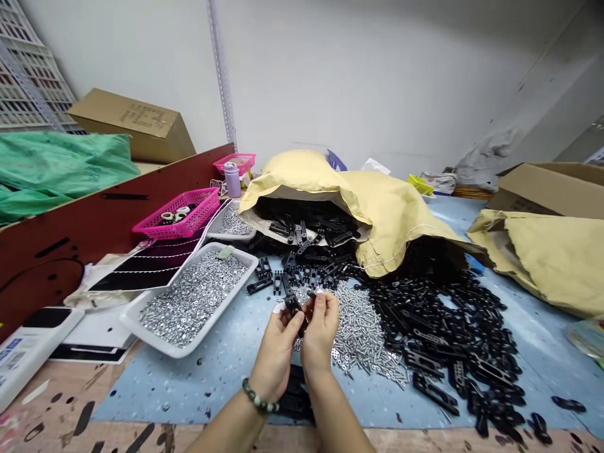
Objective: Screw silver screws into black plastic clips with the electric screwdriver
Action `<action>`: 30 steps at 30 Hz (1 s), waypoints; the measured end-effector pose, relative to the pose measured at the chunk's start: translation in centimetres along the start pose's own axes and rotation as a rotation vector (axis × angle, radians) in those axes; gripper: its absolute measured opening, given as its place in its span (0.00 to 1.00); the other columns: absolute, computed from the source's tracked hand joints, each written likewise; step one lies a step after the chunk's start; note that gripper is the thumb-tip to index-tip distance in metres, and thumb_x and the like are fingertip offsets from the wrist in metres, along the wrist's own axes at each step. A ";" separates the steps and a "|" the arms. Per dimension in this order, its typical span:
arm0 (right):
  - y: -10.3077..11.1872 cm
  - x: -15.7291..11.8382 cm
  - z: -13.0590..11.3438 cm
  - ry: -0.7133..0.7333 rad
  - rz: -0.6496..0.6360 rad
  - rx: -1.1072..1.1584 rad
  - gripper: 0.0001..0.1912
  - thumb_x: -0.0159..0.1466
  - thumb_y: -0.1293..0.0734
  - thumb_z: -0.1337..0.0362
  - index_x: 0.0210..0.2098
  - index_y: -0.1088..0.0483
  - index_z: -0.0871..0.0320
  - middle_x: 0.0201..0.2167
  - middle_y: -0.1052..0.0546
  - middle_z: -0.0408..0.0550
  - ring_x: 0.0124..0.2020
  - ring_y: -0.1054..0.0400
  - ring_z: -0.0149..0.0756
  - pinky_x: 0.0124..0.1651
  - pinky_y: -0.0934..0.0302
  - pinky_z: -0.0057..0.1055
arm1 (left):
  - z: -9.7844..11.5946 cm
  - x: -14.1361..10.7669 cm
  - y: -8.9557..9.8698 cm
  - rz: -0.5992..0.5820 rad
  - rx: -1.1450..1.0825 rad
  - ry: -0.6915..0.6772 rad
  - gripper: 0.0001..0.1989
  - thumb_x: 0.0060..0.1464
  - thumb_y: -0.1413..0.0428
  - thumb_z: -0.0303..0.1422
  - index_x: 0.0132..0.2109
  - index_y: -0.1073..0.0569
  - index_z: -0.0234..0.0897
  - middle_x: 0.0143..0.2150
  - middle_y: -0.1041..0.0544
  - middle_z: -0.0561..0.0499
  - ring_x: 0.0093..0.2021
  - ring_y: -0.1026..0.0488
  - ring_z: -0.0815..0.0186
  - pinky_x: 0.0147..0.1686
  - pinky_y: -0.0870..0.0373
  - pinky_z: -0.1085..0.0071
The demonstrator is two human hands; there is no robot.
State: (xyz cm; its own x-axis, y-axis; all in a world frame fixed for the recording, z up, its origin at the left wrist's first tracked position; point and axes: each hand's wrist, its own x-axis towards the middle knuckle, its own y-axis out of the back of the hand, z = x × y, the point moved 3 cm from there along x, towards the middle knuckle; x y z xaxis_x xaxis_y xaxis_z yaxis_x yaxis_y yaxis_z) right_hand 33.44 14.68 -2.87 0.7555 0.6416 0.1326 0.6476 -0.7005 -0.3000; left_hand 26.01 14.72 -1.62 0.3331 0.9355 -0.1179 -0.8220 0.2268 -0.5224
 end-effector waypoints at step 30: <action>4.0 -1.6 -4.8 0.195 -0.524 -0.488 0.07 0.60 0.33 0.59 0.33 0.27 0.56 0.27 0.26 0.44 0.25 0.35 0.32 0.29 0.40 0.28 | 5.1 -1.9 1.7 -0.421 1.168 -0.455 0.09 0.61 0.51 0.37 0.39 0.29 0.39 0.34 0.27 0.50 0.35 0.30 0.62 0.35 0.38 0.70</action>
State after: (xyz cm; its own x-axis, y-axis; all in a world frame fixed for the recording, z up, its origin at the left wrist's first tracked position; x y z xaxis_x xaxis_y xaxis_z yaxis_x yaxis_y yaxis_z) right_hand 35.36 9.34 0.27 0.3099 0.8945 0.3223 0.8642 -0.4063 0.2967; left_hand 21.59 14.72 2.04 0.6635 0.6915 0.2855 -0.6830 0.4041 0.6085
